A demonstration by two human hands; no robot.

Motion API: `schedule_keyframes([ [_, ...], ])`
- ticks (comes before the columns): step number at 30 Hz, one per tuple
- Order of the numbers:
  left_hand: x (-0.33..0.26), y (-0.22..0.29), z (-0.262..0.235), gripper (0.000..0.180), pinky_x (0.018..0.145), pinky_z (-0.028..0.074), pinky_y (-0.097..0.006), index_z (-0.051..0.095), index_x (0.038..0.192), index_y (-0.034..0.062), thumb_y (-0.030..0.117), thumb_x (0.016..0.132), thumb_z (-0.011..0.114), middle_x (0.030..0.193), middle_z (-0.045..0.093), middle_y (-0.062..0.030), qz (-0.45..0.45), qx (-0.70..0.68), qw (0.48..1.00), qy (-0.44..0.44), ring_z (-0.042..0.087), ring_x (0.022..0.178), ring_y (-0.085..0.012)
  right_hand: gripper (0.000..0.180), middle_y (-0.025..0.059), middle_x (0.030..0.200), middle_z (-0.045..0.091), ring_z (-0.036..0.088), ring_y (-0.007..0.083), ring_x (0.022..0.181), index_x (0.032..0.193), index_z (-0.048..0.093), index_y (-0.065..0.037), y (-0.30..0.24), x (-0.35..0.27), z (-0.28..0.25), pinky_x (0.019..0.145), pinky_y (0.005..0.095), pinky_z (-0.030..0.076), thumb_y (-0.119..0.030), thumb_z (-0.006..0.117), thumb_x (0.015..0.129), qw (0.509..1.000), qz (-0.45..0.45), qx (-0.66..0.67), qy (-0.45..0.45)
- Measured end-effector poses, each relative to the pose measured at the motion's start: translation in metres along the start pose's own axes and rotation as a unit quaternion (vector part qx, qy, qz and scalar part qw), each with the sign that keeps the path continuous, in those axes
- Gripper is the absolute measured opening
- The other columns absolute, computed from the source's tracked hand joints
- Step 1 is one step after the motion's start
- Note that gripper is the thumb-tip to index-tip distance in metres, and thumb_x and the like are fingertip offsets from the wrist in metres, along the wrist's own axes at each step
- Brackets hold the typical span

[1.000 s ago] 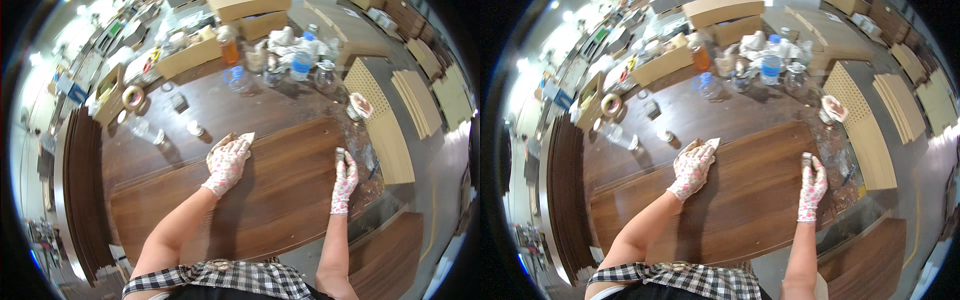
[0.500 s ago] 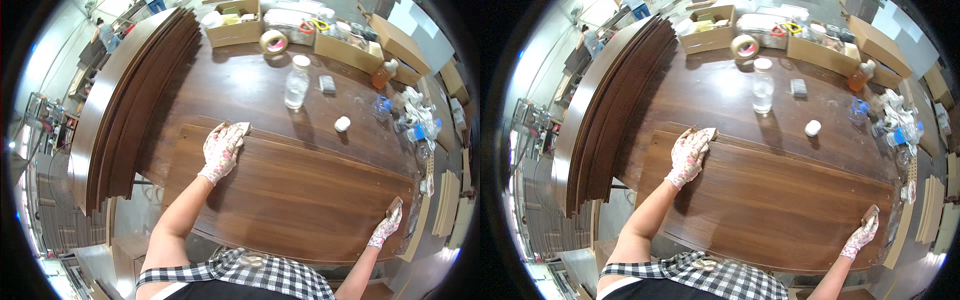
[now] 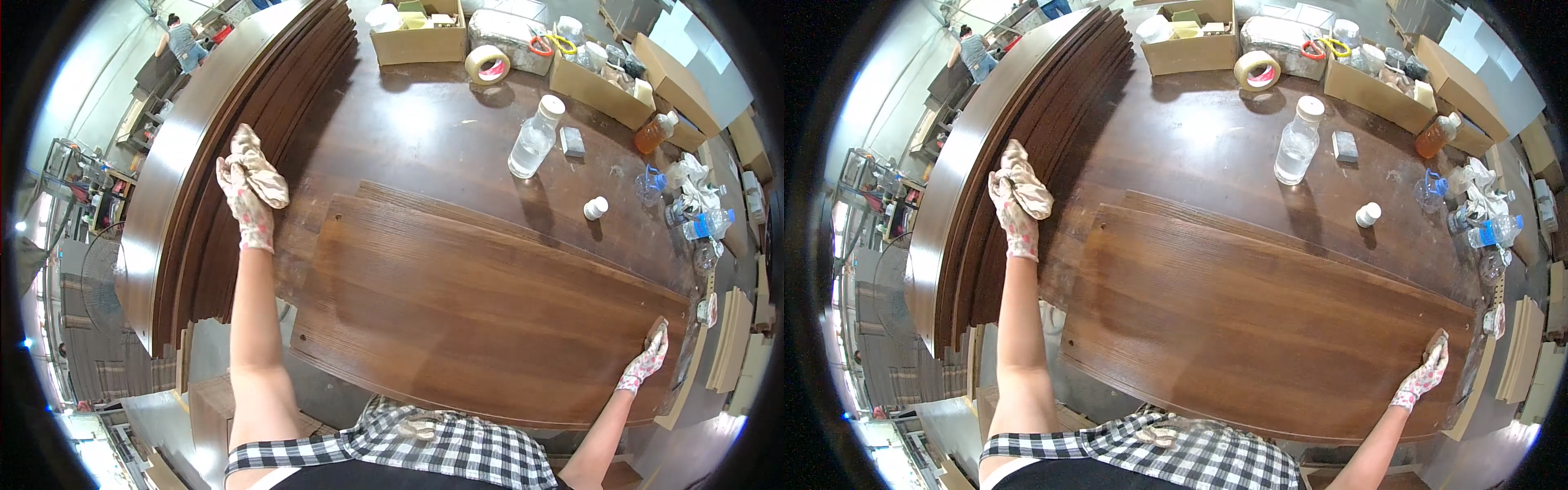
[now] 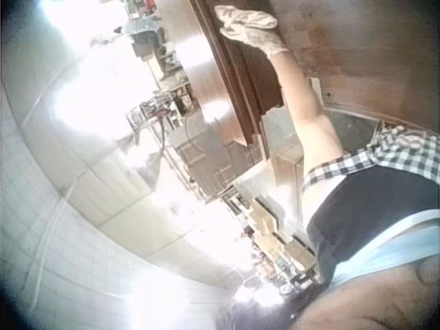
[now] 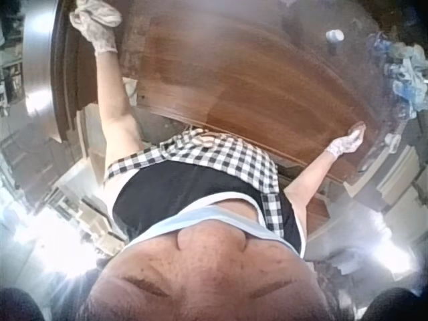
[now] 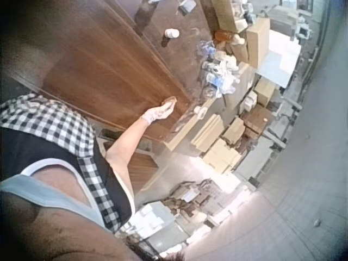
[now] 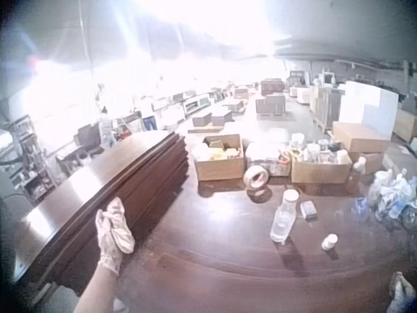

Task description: The person wipes the surface of a wood panel with a cloth and a small block, then picks up small wood components, wipes them, and moves the large panel to a stack.

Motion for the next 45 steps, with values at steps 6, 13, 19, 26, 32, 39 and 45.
schedule_keyframes([
  [6, -0.149, -0.030, 0.034, 0.032, 0.088, 0.046, -0.039, 0.059, 0.115, 0.0068, 0.018, 0.085, 0.064, 0.108, 0.056, -0.0143, 0.240, 0.586, 0.700, -0.330, 0.055, 0.097, -0.0288, 0.036, 0.0105, 0.130, 0.057, 0.055, 0.0204, 0.118, 0.128, 0.054, 0.001, 0.016, 0.009, 0.011, 0.101, 0.0321, 0.041, -0.019, 0.050, 0.098, 1.000, 0.010, 0.022, -0.020],
  [13, -0.185, -0.028, 0.076, 0.029, 0.076, 0.053, -0.029, 0.057, 0.099, 0.0041, 0.019, 0.080, 0.074, 0.094, 0.061, -0.0067, 0.036, 0.256, 0.919, -0.297, 0.063, 0.083, -0.0180, 0.037, 0.0070, 0.125, 0.060, 0.055, 0.0202, 0.114, 0.123, 0.060, -0.005, -0.009, -0.004, 0.030, 0.096, 0.0349, 0.043, -0.029, 0.055, 0.095, 0.995, 0.047, 0.080, 0.047],
  [19, -0.297, -0.024, 0.223, 0.022, 0.075, 0.054, -0.033, 0.067, 0.086, 0.0146, 0.017, 0.068, 0.079, 0.089, 0.067, -0.0040, 0.071, 0.399, 0.711, -0.575, 0.064, 0.083, -0.0267, 0.026, 0.0086, 0.119, 0.063, 0.058, 0.0185, 0.112, 0.118, 0.061, -0.004, -0.110, -0.128, 0.201, 0.103, 0.0358, 0.043, -0.007, 0.053, 0.094, 0.948, -0.034, 0.228, -0.219],
  [26, -0.243, -0.056, 0.144, 0.031, 0.078, 0.050, -0.037, 0.062, 0.096, 0.0122, 0.022, 0.072, 0.078, 0.090, 0.068, -0.0021, 0.268, 0.638, 0.621, -0.369, 0.063, 0.089, -0.0245, 0.030, 0.0088, 0.114, 0.063, 0.060, 0.0137, 0.103, 0.120, 0.057, 0.004, -0.111, -0.154, 0.246, 0.091, 0.0260, 0.048, -0.001, 0.058, 0.090, 0.883, 0.122, 0.363, -0.272],
  [32, -0.302, -0.076, 0.237, 0.033, 0.074, 0.050, -0.039, 0.068, 0.091, 0.0111, 0.022, 0.064, 0.083, 0.096, 0.064, -0.0083, 0.250, 0.420, 0.772, -0.407, 0.060, 0.090, -0.0283, 0.032, 0.0094, 0.113, 0.062, 0.060, 0.0146, 0.102, 0.120, 0.056, 0.005, -0.111, -0.157, 0.249, 0.090, 0.0272, 0.048, -0.003, 0.060, 0.090, 0.873, 0.141, 0.373, -0.282],
  [39, -0.275, -0.073, 0.240, 0.020, 0.069, 0.053, -0.032, 0.071, 0.087, 0.0130, 0.022, 0.071, 0.079, 0.082, 0.069, -0.0041, 0.266, 0.459, 0.732, -0.427, 0.066, 0.074, -0.0204, 0.035, 0.0091, 0.118, 0.060, 0.058, 0.0153, 0.106, 0.122, 0.056, 0.005, -0.102, -0.151, 0.238, 0.092, 0.0282, 0.048, -0.005, 0.061, 0.089, 0.882, 0.160, 0.354, -0.269],
  [45, -0.247, -0.071, 0.200, 0.009, 0.063, 0.051, -0.031, 0.069, 0.082, 0.0101, 0.011, 0.075, 0.074, 0.078, 0.068, -0.0065, 0.240, 0.473, 0.729, -0.433, 0.065, 0.071, -0.0223, 0.040, 0.0084, 0.117, 0.059, 0.056, 0.0161, 0.107, 0.122, 0.055, 0.006, -0.111, -0.167, 0.243, 0.096, 0.0297, 0.044, -0.014, 0.065, 0.088, 0.871, 0.148, 0.367, -0.291],
])
Point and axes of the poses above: each hand's wrist, its own x-axis towards the middle knuckle, its own z-axis out of the palm, y = z × x, the point moved 6 cm from there along x, towards the middle knuckle
